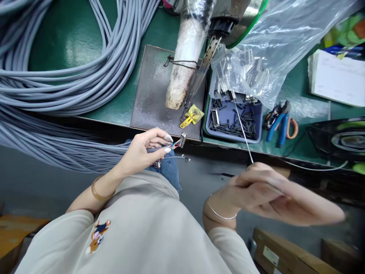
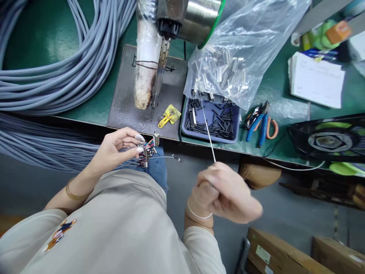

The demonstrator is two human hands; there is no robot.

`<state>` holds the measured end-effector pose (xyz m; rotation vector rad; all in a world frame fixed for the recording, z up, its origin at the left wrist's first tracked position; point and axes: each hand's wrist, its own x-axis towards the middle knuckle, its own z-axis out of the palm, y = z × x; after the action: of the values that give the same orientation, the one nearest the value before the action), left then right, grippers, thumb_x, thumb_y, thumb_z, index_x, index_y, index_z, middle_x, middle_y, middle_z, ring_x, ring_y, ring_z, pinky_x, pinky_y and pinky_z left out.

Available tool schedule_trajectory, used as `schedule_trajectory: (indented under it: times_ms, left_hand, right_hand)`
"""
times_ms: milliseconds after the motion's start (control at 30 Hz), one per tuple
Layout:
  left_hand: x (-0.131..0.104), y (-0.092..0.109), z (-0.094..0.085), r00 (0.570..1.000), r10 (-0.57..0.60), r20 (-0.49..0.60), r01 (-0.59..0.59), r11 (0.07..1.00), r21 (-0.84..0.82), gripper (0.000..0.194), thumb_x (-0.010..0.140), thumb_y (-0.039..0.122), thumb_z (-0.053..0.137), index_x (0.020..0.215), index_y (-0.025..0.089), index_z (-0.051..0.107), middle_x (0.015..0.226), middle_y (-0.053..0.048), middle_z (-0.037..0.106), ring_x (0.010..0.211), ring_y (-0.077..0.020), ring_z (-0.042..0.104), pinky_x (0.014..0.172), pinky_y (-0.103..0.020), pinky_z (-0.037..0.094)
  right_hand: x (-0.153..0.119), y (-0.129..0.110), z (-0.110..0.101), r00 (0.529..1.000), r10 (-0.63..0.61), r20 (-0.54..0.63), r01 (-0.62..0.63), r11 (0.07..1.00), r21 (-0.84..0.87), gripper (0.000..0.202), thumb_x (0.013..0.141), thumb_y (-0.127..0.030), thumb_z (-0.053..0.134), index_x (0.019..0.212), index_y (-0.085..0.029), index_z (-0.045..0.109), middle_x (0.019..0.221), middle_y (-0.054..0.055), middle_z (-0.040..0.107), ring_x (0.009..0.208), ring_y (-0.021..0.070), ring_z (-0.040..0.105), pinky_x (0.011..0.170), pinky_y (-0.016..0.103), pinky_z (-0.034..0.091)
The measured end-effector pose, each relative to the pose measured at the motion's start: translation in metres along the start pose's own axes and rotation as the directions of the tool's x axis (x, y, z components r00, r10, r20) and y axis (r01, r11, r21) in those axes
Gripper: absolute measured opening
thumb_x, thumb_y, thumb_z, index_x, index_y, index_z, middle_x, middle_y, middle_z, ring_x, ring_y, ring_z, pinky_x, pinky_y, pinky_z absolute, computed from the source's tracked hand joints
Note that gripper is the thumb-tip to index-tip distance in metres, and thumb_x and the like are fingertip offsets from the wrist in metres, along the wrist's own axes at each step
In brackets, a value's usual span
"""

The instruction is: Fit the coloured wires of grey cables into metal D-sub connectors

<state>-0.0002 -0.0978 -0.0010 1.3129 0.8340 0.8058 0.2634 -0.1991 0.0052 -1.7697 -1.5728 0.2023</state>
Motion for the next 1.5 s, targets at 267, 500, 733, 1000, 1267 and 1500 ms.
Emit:
schedule_trajectory:
  times_ms: [267, 500, 733, 1000, 1267, 1500]
  left_hand:
    - [-0.004, -0.007, 0.001, 0.740, 0.601, 0.301, -0.653, 0.534, 0.538, 0.021, 0.093, 0.001, 0.058, 0.090, 0.015, 0.073, 0.102, -0.009, 0.082, 0.076, -0.0132, 0.072, 0.070, -0.025, 0.055]
    - [-0.005, -0.013, 0.008, 0.642, 0.656, 0.395, -0.705, 0.305, 0.640, 0.025, 0.098, 0.003, 0.050, 0.089, 0.017, 0.069, 0.099, -0.005, 0.081, 0.068, -0.0115, 0.061, 0.064, -0.025, 0.049]
    - [-0.006, -0.017, 0.007, 0.635, 0.658, 0.406, -0.711, 0.292, 0.640, 0.021, 0.098, 0.007, 0.054, 0.092, 0.019, 0.071, 0.100, -0.005, 0.081, 0.069, -0.0124, 0.062, 0.064, -0.026, 0.048]
    - [-0.008, -0.017, 0.007, 0.646, 0.666, 0.372, -0.708, 0.340, 0.619, 0.023, 0.097, 0.006, 0.051, 0.097, 0.018, 0.071, 0.103, -0.008, 0.082, 0.073, -0.0122, 0.069, 0.070, -0.025, 0.054]
    - [-0.009, -0.015, 0.004, 0.734, 0.614, 0.290, -0.647, 0.502, 0.573, 0.018, 0.094, 0.009, 0.060, 0.100, 0.018, 0.074, 0.105, -0.009, 0.082, 0.092, -0.0158, 0.079, 0.081, -0.023, 0.061]
    - [-0.006, -0.014, 0.007, 0.805, 0.551, 0.221, -0.579, 0.644, 0.500, 0.021, 0.096, 0.008, 0.057, 0.102, 0.019, 0.075, 0.101, -0.007, 0.081, 0.093, -0.0151, 0.077, 0.083, -0.024, 0.061]
  right_hand:
    - [0.063, 0.000, 0.011, 0.999, 0.039, 0.007, -0.032, 0.902, -0.431, 0.032, 0.098, -0.046, 0.058, 0.094, -0.019, 0.076, 0.079, 0.007, 0.073, 0.071, 0.0203, 0.064, 0.067, 0.032, 0.044]
    - [0.088, 0.021, 0.009, 0.987, 0.127, 0.102, -0.070, 0.896, -0.438, 0.016, 0.089, -0.037, 0.073, 0.093, -0.022, 0.077, 0.086, 0.005, 0.074, 0.073, 0.0214, 0.063, 0.072, 0.036, 0.043]
    - [0.109, 0.030, 0.013, 0.970, 0.141, 0.200, -0.075, 0.949, -0.305, 0.006, 0.080, -0.022, 0.077, 0.078, -0.020, 0.071, 0.075, 0.001, 0.072, 0.059, 0.0149, 0.055, 0.065, 0.033, 0.041]
    - [0.109, 0.030, 0.014, 0.967, 0.125, 0.220, -0.058, 0.956, -0.288, 0.010, 0.078, -0.016, 0.075, 0.076, -0.020, 0.066, 0.078, -0.001, 0.067, 0.057, 0.0110, 0.045, 0.065, 0.032, 0.039]
    - [0.108, 0.031, 0.010, 0.981, 0.194, 0.002, -0.187, 0.950, -0.252, 0.011, 0.083, -0.022, 0.072, 0.077, -0.021, 0.063, 0.068, -0.001, 0.062, 0.053, 0.0086, 0.048, 0.060, 0.030, 0.038]
    - [0.072, -0.013, 0.009, 0.940, 0.125, -0.319, -0.118, 0.992, 0.041, 0.011, 0.090, -0.028, 0.068, 0.082, -0.019, 0.068, 0.078, 0.005, 0.066, 0.058, 0.0109, 0.052, 0.050, 0.027, 0.039]
